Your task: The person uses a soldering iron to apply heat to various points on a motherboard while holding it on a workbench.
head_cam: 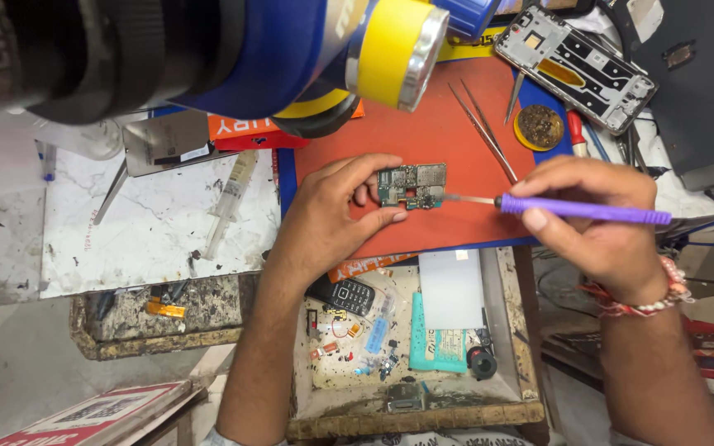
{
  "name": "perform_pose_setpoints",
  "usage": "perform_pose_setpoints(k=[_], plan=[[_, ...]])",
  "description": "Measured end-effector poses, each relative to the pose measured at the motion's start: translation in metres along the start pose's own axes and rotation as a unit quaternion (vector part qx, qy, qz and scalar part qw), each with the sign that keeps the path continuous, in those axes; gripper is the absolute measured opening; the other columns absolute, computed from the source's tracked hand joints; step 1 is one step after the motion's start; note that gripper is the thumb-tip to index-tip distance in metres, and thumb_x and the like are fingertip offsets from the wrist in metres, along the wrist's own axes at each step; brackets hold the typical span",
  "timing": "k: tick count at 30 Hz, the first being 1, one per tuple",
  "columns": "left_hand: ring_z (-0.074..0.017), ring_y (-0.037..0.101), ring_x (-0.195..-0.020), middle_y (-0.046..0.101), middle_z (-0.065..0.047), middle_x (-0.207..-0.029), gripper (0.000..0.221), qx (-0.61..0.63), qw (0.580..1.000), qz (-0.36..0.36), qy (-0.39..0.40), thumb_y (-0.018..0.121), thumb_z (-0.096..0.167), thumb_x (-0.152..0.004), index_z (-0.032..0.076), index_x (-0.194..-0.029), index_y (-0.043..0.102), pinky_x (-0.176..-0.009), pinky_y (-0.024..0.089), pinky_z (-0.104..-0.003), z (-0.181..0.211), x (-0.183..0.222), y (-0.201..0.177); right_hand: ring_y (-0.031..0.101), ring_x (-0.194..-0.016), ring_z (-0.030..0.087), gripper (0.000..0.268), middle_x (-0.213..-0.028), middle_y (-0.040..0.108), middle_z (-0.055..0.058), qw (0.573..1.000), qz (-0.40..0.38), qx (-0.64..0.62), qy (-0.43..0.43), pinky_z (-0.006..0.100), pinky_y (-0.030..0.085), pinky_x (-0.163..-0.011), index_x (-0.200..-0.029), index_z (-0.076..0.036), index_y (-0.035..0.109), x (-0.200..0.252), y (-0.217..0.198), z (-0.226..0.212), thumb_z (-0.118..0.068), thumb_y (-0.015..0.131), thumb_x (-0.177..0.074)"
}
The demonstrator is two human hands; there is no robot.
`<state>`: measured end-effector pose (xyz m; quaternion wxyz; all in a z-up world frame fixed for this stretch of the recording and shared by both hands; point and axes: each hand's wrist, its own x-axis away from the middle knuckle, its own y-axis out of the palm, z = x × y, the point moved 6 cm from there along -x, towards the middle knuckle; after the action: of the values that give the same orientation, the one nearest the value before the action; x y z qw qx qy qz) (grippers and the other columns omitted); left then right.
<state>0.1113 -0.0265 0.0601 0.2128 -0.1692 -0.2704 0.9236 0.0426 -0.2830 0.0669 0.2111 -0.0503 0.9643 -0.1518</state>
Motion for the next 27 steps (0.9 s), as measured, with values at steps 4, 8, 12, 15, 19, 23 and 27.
perform_pose_setpoints(k=[4,8,12,15,19,23,27], plan=[[-0.0146,0.059,-0.072,0.064,-0.002,-0.084,0.054,-0.01,1.0,0.015,-0.005,0.095,0.025,-0.067,0.008,-0.109,0.065,-0.068,0.054,-0.03,0.0,-0.002,-0.002,0.069,-0.086,0.014,0.015,-0.102,0.072,0.013,0.981,0.181,0.061,0.031,0.023,0.055,-0.077,-0.117,0.005,0.068,0.015,0.03,-0.003,-0.004,0.067,-0.105],[-0.0205,0.066,-0.088,0.065,-0.004,-0.092,0.064,-0.06,0.996,0.008,0.061,0.097,0.04,-0.058,0.007,-0.099,0.061,-0.079,0.053,-0.037,0.014,-0.002,-0.005,0.073,-0.085,0.015,0.014,-0.106,0.07,0.016,0.965,0.232,0.11,-0.056,0.026,0.06,-0.076,-0.118,0.005,0.064,0.024,0.065,-0.014,-0.004,0.063,-0.107],[-0.022,0.067,-0.097,0.067,-0.005,-0.094,0.074,-0.093,0.993,-0.067,0.029,0.095,0.049,-0.051,0.01,-0.104,0.062,-0.095,0.049,-0.041,0.015,-0.003,-0.002,0.074,-0.083,0.017,0.016,-0.106,0.07,0.018,0.949,0.254,0.165,-0.089,0.027,0.063,-0.073,-0.119,0.004,0.061,0.028,0.064,-0.011,-0.005,0.06,-0.106],[-0.0301,0.058,-0.12,0.064,-0.014,-0.128,0.094,-0.128,0.982,-0.06,0.123,0.092,0.045,-0.062,0.005,-0.137,0.05,-0.106,0.038,-0.047,0.024,0.0,-0.001,0.074,-0.085,0.02,0.016,-0.106,0.067,0.019,0.951,0.234,0.166,-0.114,0.029,0.064,-0.075,-0.119,0.006,0.06,0.032,0.069,-0.01,-0.004,0.06,-0.106],[-0.0329,0.048,-0.141,0.065,-0.005,-0.143,0.104,-0.159,0.965,-0.068,0.197,0.086,0.033,-0.077,0.001,-0.158,0.03,-0.12,0.022,-0.056,0.027,0.003,0.003,0.074,-0.086,0.02,0.017,-0.109,0.065,0.019,0.953,0.256,0.121,-0.105,0.03,0.065,-0.079,-0.123,0.006,0.058,0.036,0.064,-0.006,-0.006,0.056,-0.11],[-0.0273,0.053,-0.136,0.066,-0.005,-0.134,0.107,-0.126,0.984,-0.084,0.094,0.088,0.049,-0.069,0.008,-0.155,0.04,-0.124,0.025,-0.052,0.017,0.0,0.003,0.073,-0.085,0.021,0.018,-0.111,0.065,0.019,0.952,0.26,0.12,-0.107,0.03,0.065,-0.077,-0.121,0.006,0.059,0.04,0.063,-0.003,-0.007,0.056,-0.11],[-0.03,0.053,-0.127,0.061,-0.012,-0.123,0.12,-0.141,0.987,-0.046,0.052,0.09,0.061,-0.052,0.006,-0.147,0.042,-0.118,0.029,-0.049,0.02,-0.001,0.001,0.073,-0.084,0.021,0.018,-0.107,0.066,0.019,0.951,0.255,0.141,-0.107,0.03,0.065,-0.076,-0.121,0.006,0.06,0.039,0.064,-0.003,-0.008,0.057,-0.11]])
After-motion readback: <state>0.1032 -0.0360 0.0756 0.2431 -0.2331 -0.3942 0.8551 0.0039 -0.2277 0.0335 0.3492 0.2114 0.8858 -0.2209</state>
